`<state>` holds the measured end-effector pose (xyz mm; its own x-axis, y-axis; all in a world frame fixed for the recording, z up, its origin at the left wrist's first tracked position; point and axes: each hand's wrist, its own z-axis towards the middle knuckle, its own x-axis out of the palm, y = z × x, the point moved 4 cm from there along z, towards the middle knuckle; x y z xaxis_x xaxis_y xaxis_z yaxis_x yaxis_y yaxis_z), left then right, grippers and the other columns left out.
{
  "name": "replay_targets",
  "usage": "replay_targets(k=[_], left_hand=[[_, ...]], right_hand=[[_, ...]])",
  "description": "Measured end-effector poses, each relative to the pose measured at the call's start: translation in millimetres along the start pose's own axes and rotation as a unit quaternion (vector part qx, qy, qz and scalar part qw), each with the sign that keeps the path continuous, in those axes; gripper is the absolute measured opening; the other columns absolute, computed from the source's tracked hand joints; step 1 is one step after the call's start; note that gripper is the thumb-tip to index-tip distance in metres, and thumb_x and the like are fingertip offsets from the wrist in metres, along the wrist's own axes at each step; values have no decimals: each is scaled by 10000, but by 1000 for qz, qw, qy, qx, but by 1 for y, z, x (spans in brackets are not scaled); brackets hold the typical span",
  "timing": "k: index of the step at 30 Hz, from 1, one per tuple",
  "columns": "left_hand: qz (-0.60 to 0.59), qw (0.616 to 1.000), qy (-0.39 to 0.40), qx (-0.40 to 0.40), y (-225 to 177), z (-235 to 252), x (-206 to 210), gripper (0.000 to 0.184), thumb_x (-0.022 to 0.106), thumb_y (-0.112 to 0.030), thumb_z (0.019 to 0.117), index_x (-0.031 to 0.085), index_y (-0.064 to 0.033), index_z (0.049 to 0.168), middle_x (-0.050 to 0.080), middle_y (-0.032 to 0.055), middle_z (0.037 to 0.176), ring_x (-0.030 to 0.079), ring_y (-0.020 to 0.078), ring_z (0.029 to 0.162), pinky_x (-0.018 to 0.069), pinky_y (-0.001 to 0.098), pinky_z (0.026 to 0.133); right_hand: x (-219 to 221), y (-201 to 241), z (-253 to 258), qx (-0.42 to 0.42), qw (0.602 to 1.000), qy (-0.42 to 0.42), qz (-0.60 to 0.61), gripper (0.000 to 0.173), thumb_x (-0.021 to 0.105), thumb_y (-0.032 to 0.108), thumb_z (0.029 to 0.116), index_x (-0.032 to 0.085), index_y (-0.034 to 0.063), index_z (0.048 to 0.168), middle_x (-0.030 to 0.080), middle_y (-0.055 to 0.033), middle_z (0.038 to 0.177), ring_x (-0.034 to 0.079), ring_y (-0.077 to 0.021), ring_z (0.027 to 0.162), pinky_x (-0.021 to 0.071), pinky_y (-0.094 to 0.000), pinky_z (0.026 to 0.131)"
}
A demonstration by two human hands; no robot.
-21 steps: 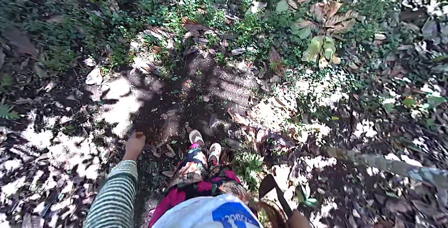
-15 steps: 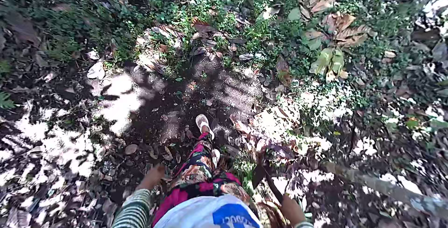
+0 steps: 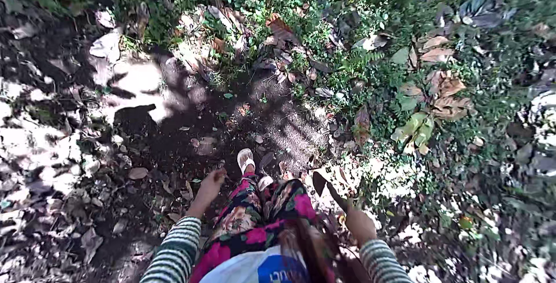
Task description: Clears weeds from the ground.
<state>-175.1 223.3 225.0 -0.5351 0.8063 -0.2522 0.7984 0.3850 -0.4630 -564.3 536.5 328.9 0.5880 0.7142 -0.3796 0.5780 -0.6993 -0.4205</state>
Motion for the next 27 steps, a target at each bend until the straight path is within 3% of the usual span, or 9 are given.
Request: replay_targets(k=[4,8,10,14,17,20,23,27], left_hand=[[-9,1000,-9,7,-31,15,10,394,521,-187,1065,538,-13,1418,609,201,1387,614,290,1270,473,466,1107],[187,982,39,-1,-51,20,32,442,551,-283,1040,561,-92,1439,540,220,1467,566,402,1317,455,614,1082],[216,975,48,-19,-60,25,44,450,549,-304,1042,563,-109,1447,525,213,1492,544,417,1339,442,640,1074],[162,983,2,-91,-70,37,74,470,556,-320,1040,557,-101,1456,519,224,1498,542,437,1337,437,659,1068],[111,984,-34,-136,-87,46,103,453,542,-282,1045,550,-107,1462,526,223,1485,541,439,1333,433,650,1077],[94,984,-45,-141,-100,66,132,410,464,-187,1062,559,-103,1452,541,230,1465,565,436,1307,452,640,1062],[75,989,-50,-116,-107,103,148,417,458,-102,1036,576,-108,1436,535,224,1473,549,433,1326,447,636,1071],[76,992,-8,-96,-82,165,164,393,444,-205,1077,582,-95,1428,533,215,1485,512,433,1368,407,643,1107]], right_hand=[[-82,18,32,-13,998,-34,-43,528,593,216,1002,461,75,1493,675,-282,1234,677,-476,1120,544,-665,901],[-148,31,79,-38,997,-63,-32,530,598,264,1006,451,104,1489,699,-265,1167,694,-466,1082,551,-657,877],[-179,47,112,-63,995,-78,-9,535,619,326,1006,473,92,1465,699,-262,1162,694,-461,1079,551,-653,886],[-251,99,183,-121,988,-84,-35,613,654,379,999,455,76,1493,668,-282,1239,661,-462,1158,526,-646,961],[-314,138,227,-193,969,-104,-117,563,614,348,1010,474,73,1482,668,-300,1215,665,-494,1113,525,-680,912],[-362,176,257,-211,951,-103,-202,563,604,339,1017,450,83,1494,662,-294,1232,656,-488,1141,518,-670,928],[-393,217,281,-253,929,-123,-241,496,592,270,1020,489,37,1446,655,-306,1237,642,-500,1160,497,-685,943],[-402,277,299,-282,903,-165,-280,453,600,232,1019,510,21,1409,663,-333,1187,641,-544,1125,495,-717,900]])
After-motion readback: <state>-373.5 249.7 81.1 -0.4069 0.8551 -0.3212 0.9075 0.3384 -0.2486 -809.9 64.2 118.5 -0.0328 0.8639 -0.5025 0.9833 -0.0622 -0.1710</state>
